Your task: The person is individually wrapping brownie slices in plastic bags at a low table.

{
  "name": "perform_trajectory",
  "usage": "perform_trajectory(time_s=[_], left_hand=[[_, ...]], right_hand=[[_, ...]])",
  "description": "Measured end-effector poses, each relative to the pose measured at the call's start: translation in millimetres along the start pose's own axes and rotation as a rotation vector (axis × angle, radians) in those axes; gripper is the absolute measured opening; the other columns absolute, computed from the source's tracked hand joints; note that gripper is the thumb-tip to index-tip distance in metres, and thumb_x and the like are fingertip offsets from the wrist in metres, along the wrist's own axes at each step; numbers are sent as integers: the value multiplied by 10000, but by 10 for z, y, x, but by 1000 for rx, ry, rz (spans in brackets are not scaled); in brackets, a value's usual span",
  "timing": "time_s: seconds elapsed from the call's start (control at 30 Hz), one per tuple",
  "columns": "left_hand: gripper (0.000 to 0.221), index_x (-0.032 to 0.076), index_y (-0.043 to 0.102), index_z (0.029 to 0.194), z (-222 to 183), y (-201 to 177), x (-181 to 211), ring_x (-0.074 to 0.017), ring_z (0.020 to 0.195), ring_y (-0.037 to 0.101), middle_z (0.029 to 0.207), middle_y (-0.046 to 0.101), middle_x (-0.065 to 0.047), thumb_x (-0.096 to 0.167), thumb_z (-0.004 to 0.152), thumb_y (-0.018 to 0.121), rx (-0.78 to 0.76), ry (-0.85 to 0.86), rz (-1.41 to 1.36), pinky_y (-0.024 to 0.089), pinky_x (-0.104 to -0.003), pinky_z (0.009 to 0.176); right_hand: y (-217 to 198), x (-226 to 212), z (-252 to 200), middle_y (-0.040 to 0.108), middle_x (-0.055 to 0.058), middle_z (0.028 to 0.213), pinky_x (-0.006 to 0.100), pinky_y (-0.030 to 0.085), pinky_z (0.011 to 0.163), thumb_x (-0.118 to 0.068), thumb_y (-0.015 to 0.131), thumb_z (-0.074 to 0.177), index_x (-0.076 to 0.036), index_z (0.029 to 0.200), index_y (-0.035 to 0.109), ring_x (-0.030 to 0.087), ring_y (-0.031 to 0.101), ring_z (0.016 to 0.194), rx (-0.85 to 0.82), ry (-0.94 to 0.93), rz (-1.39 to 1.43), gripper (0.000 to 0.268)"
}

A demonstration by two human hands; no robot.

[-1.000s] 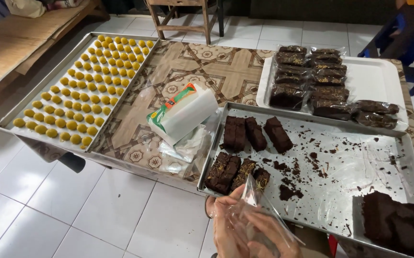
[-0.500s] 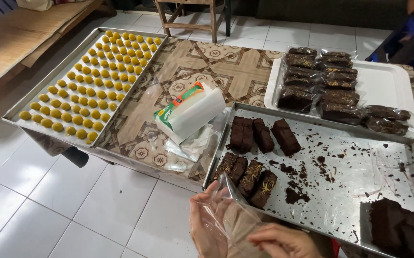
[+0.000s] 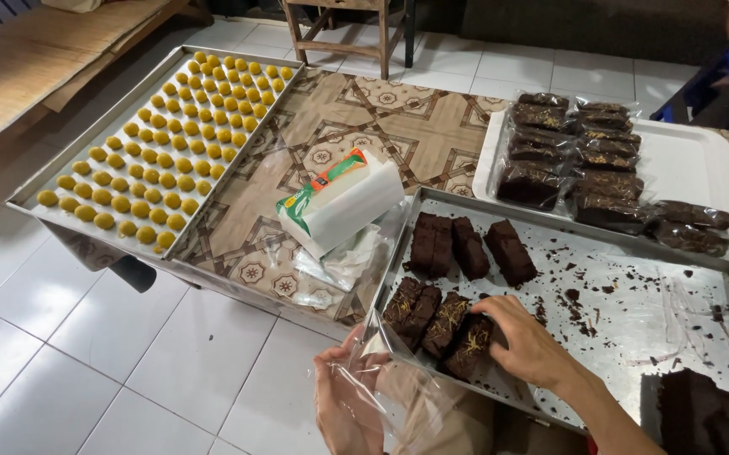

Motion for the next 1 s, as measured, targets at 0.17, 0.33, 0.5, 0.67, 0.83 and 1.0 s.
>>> perform_trajectory(time_s=[0.17, 0.33, 0.5, 0.67, 0.83, 1.0], left_hand=[[387, 22, 568, 1007, 26, 10, 4, -443, 896, 696, 1305, 634, -370, 336, 1077, 354, 8, 14, -48, 578, -567, 858], [379, 27, 559, 995, 32, 17, 18, -423, 1002, 695, 1307, 643, -381, 326, 1081, 341, 37, 13, -32, 592, -551, 857], [374, 37, 546, 999, 79, -49, 11, -441, 1092, 693, 1277, 659, -385, 326, 1088, 328, 36, 20, -42, 595, -553, 866], [391, 32, 550, 980, 105, -22, -6, -429, 1080, 683, 1262, 654, -381, 322, 1091, 312, 14, 8, -49, 576, -559, 866], [403, 41, 531, 971, 202, -120, -105, -413, 1068, 690, 1275, 652, -381, 343, 1093, 294, -27, 1, -72, 582, -552, 852], [415, 15, 574, 953, 332, -280, -198, -451, 1026, 710, 1258, 628, -434, 331, 1083, 338, -77, 73, -119, 613, -575, 805]], right_hand=[[92, 111, 110, 601, 18, 1336, 469, 381, 1213, 174, 550, 619, -141, 1314, 590, 224, 554, 1269, -38, -70, -28, 763], [-16, 32, 78, 668, -21, 1252, 409, 386, 1210, 116, 607, 612, -142, 1170, 661, 194, 570, 1236, 9, -218, -106, 617], [-28, 214, -99, 689, -70, 1201, 436, 433, 1151, 26, 638, 641, -213, 1071, 672, 148, 596, 1173, -14, -161, -160, 494], [-54, 256, -292, 755, -80, 1343, 533, 473, 1155, -19, 752, 684, -261, 1076, 676, 176, 662, 1293, -103, 147, 89, 467], [-15, 171, -391, 737, -52, 1428, 627, 452, 1156, 36, 828, 678, -320, 1251, 662, 223, 688, 1328, -105, 244, 373, 695], [158, 407, -362, 871, -19, 1182, 418, 739, 859, 90, 775, 671, -267, 1133, 720, 195, 867, 954, -101, 250, 490, 586]])
Point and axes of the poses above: each hand's wrist, its own z-axis towards the middle knuckle, its own y-axis out of the palm, x = y × z, the point moved 5 cm from there along z, towards the middle knuckle
